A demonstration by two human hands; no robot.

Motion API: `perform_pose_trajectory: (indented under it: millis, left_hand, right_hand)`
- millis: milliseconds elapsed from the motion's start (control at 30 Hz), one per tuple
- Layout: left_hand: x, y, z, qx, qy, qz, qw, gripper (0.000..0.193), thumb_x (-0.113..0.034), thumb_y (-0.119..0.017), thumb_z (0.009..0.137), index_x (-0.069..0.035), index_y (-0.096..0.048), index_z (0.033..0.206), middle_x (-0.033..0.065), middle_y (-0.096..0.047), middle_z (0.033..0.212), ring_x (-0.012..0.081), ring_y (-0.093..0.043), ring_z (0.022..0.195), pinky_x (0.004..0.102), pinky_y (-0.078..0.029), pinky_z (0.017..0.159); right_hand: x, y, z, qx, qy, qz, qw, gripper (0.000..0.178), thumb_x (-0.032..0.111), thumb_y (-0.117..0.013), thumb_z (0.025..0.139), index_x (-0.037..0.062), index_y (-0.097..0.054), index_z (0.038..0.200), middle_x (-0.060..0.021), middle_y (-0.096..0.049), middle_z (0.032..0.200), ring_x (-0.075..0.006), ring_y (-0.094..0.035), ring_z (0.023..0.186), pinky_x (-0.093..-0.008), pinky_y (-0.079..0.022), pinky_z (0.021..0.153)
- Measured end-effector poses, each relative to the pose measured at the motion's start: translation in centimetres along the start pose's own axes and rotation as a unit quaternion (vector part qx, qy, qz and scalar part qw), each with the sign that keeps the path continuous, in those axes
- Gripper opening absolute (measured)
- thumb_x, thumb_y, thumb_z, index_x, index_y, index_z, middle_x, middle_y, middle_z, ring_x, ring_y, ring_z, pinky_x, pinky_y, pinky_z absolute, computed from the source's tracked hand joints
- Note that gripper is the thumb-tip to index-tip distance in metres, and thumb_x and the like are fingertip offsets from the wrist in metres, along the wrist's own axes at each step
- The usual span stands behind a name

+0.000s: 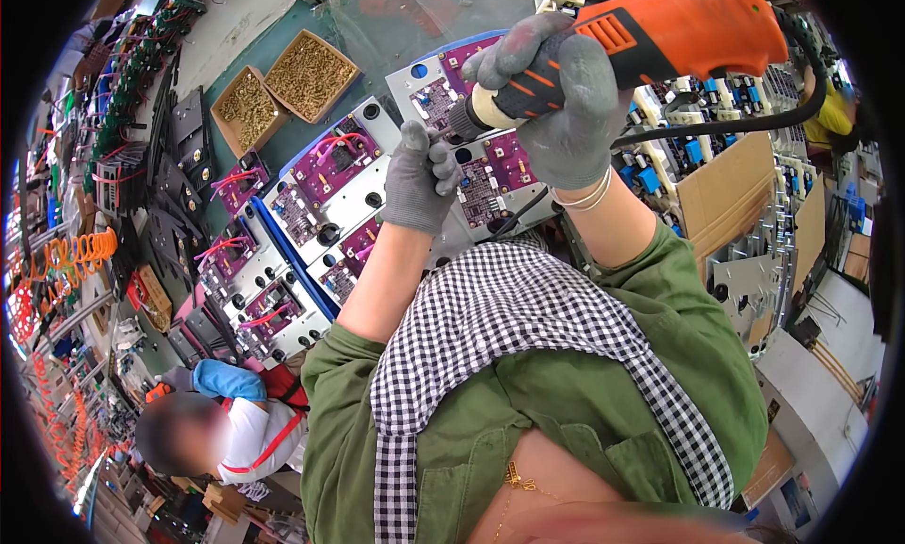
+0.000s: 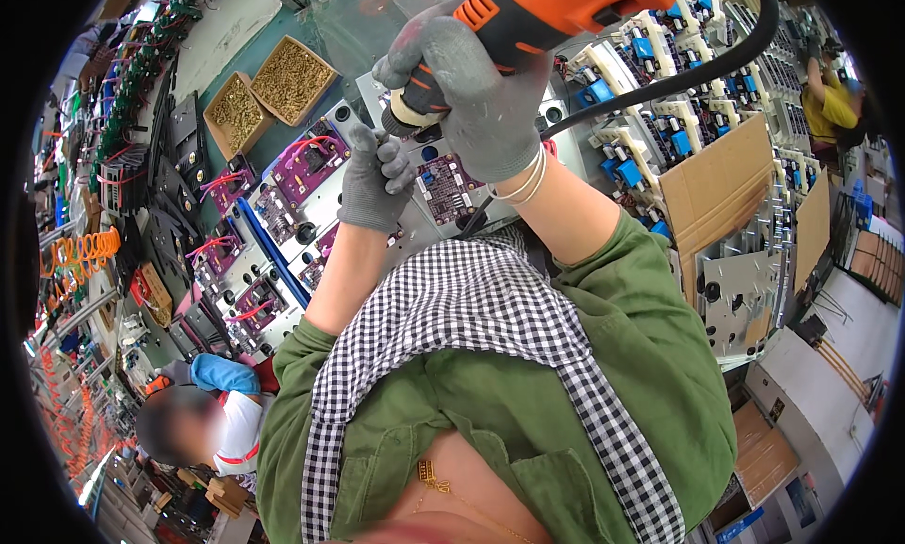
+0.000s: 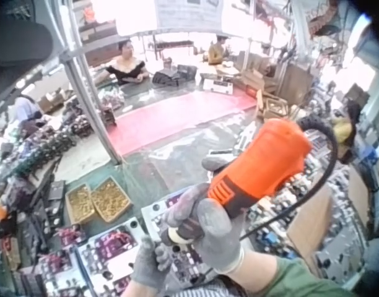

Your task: Assembling circuit boards into housings using an electric screwdriver and moving them to a storage bin.

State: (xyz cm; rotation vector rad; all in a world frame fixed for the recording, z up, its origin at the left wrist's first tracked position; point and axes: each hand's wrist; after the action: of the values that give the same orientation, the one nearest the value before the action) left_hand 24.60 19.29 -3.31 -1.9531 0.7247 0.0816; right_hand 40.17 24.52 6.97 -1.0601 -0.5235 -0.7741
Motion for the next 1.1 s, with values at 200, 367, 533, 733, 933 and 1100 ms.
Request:
perform_pose_trajectory:
  millis: [200, 367, 533, 733, 933, 1100]
  left_hand:
    - [-0.1, 0.5, 0.4, 0.064, -0.04, 0.019, 0.997, 0.041, -0.045, -0.068, 0.08, -0.01, -0.056, 0.096, -0.0023, -0.048, 0.068, 0.0089, -0.045, 0.054, 0.02, -0.038, 0.042]
    - [-2.3, 0.5, 1.0, 0.012, -0.172, 0.146, 0.974, 0.055, -0.044, -0.06, 0.09, -0.002, -0.048, 0.123, 0.0096, -0.06, 0.093, 0.0185, -0.06, 0.077, 0.0296, -0.053, 0.066]
    - [-4.1, -2.0, 1.9, -0.06, -0.263, 0.822, 0.501, 0.052, -0.035, -0.077, 0.073, -0.008, -0.059, 0.114, 0.0109, -0.062, 0.109, 0.0232, -0.062, 0.096, 0.0354, -0.05, 0.085]
    - [-1.6, -0.3, 4.1, 0.061, -0.29, 0.881, 0.369, 0.045, -0.024, -0.075, 0.072, -0.016, -0.063, 0.114, 0.0091, -0.059, 0.116, 0.0258, -0.055, 0.111, 0.0385, -0.04, 0.097]
    - [-2.0, -0.1, 4.5, 0.098, -0.305, 0.892, 0.318, 0.024, -0.017, -0.063, 0.08, -0.018, -0.069, 0.104, 0.0047, -0.064, 0.096, 0.023, -0.06, 0.094, 0.0387, -0.043, 0.089]
    - [-2.3, 0.0, 5.4, 0.105, -0.329, 0.874, 0.341, 0.017, -0.016, -0.06, 0.081, -0.016, -0.071, 0.094, 0.0043, -0.065, 0.09, 0.0233, -0.061, 0.089, 0.039, -0.044, 0.085]
  right_hand:
    - [0.1, -0.6, 0.4, -0.046, 0.017, -0.082, 0.995, 0.034, 0.033, -0.05, 0.09, 0.0002, -0.056, 0.087, -0.0095, -0.058, 0.075, -0.0206, -0.059, 0.069, -0.041, -0.052, 0.078]
    - [-0.2, -1.5, 1.5, -0.105, 0.03, -0.039, 0.993, 0.026, 0.012, -0.057, 0.085, -0.0003, -0.047, 0.106, -0.0071, -0.06, 0.072, -0.0164, -0.06, 0.063, -0.0298, -0.052, 0.062]
    - [-2.6, -0.6, 3.9, -0.187, -0.031, -0.138, 0.972, 0.052, -0.002, -0.058, 0.082, 0.0008, -0.036, 0.129, -0.0052, -0.058, 0.071, -0.0145, -0.059, 0.059, -0.0259, -0.049, 0.055]
    - [-5.8, 0.5, 5.9, -0.182, -0.007, -0.191, 0.965, 0.05, 0.0, -0.063, 0.078, 0.0006, -0.044, 0.125, -0.0021, -0.057, 0.07, -0.0105, -0.057, 0.056, -0.0231, -0.047, 0.051]
    - [-7.0, 1.3, 6.0, -0.131, 0.048, -0.323, 0.936, 0.036, 0.0, -0.065, 0.078, 0.0026, -0.051, 0.111, 0.0005, -0.056, 0.069, -0.0085, -0.054, 0.053, -0.0226, -0.045, 0.051]
    - [-7.7, 2.2, 6.3, -0.168, 0.035, -0.326, 0.93, 0.032, 0.003, -0.067, 0.078, 0.0034, -0.053, 0.107, 0.0027, -0.054, 0.071, -0.0067, -0.053, 0.059, -0.0224, -0.044, 0.056]
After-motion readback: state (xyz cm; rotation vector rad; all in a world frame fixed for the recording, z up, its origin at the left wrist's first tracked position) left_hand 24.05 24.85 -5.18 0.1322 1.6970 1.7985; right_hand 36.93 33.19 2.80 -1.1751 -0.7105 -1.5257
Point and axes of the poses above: each hand's wrist, its own z-axis towards the middle knuckle, its own y-axis out of the back of the hand, x = y × z
